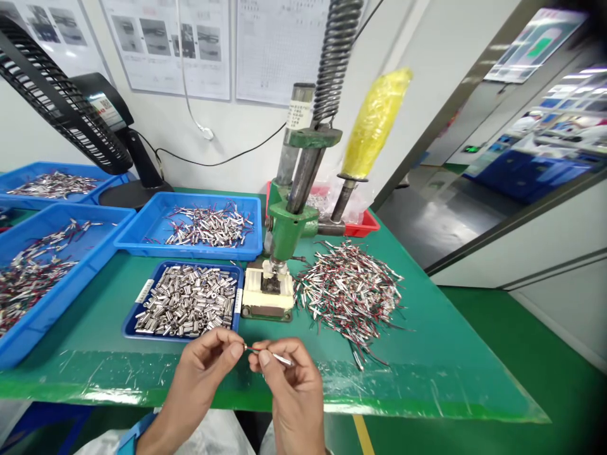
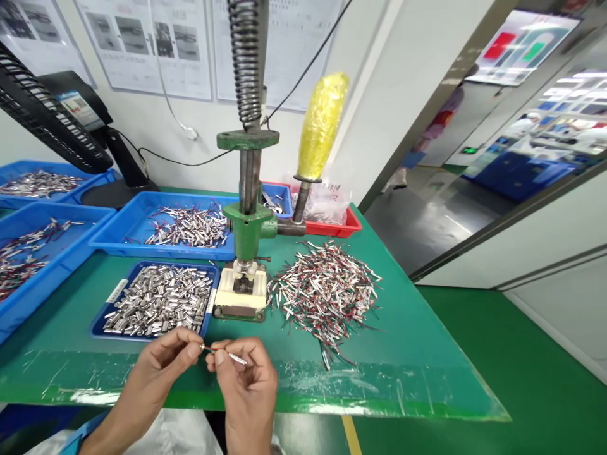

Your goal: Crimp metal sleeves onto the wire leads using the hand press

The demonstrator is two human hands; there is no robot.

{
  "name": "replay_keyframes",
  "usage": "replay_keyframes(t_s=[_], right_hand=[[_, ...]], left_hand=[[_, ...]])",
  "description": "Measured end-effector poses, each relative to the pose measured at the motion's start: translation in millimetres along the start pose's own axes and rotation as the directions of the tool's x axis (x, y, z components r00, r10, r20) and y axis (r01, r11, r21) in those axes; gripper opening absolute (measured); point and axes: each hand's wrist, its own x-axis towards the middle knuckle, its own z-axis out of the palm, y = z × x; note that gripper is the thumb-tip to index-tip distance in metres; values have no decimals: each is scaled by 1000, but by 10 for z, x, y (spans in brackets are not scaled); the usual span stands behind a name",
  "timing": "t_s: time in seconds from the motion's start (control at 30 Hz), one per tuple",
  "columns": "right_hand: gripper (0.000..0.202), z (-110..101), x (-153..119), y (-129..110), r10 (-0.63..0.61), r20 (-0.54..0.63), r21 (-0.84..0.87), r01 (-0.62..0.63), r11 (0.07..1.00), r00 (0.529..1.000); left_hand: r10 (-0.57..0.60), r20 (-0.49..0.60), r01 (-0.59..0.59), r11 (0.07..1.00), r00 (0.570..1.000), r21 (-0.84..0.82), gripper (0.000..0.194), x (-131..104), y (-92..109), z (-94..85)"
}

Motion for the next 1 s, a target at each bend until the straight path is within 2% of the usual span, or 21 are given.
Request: replay_keyframes(t_s=[0.17,0.23,0.37,0.47,0.53,0.6,0.7,0.77,0.87,0.93,1.0], right_hand=[[18,-56,-4,56,-6,7,-50,7,999,1000],[16,-59,-10,51,-36,13,-106,37,994,999],[26,-32,45,-19,-162,99,-277,183,943,982],[13,-23,122,-91,-281,225,-380,349,857,933],[10,-41,145,-108,-332,263,-433,418,799,906],[8,-68,129,-89,-362,213,-482,419,769,908],[12,-87,56,-36,-367,-27,-505,305,808,930],[18,-85,16,-30,-340,-149,-469,237,851,929],[21,-115,31,-103,-326,-200,-437,214,874,924],[23,-182,92,-188,-337,-189,-435,229,871,923],[27,-267,172,-270,-346,-171,-441,242,864,922]], left_hand=[[166,-36,-154,965,986,213,28,-24,37,31],[194,-37,-179,951,980,252,26,-37,61,44],[127,26,-130,968,992,216,31,-37,129,41],[54,71,-67,979,996,192,38,-10,171,-4],[26,79,-40,982,997,185,41,15,187,-41],[24,54,-33,985,998,170,43,36,197,-69],[27,-3,-26,984,1000,177,44,44,217,-86],[70,-19,-62,961,997,270,42,59,248,-103],[269,4,-231,821,963,522,31,193,325,-189],[390,80,-335,646,917,686,26,390,380,-288],[409,200,-382,431,890,818,26,641,425,-384]])
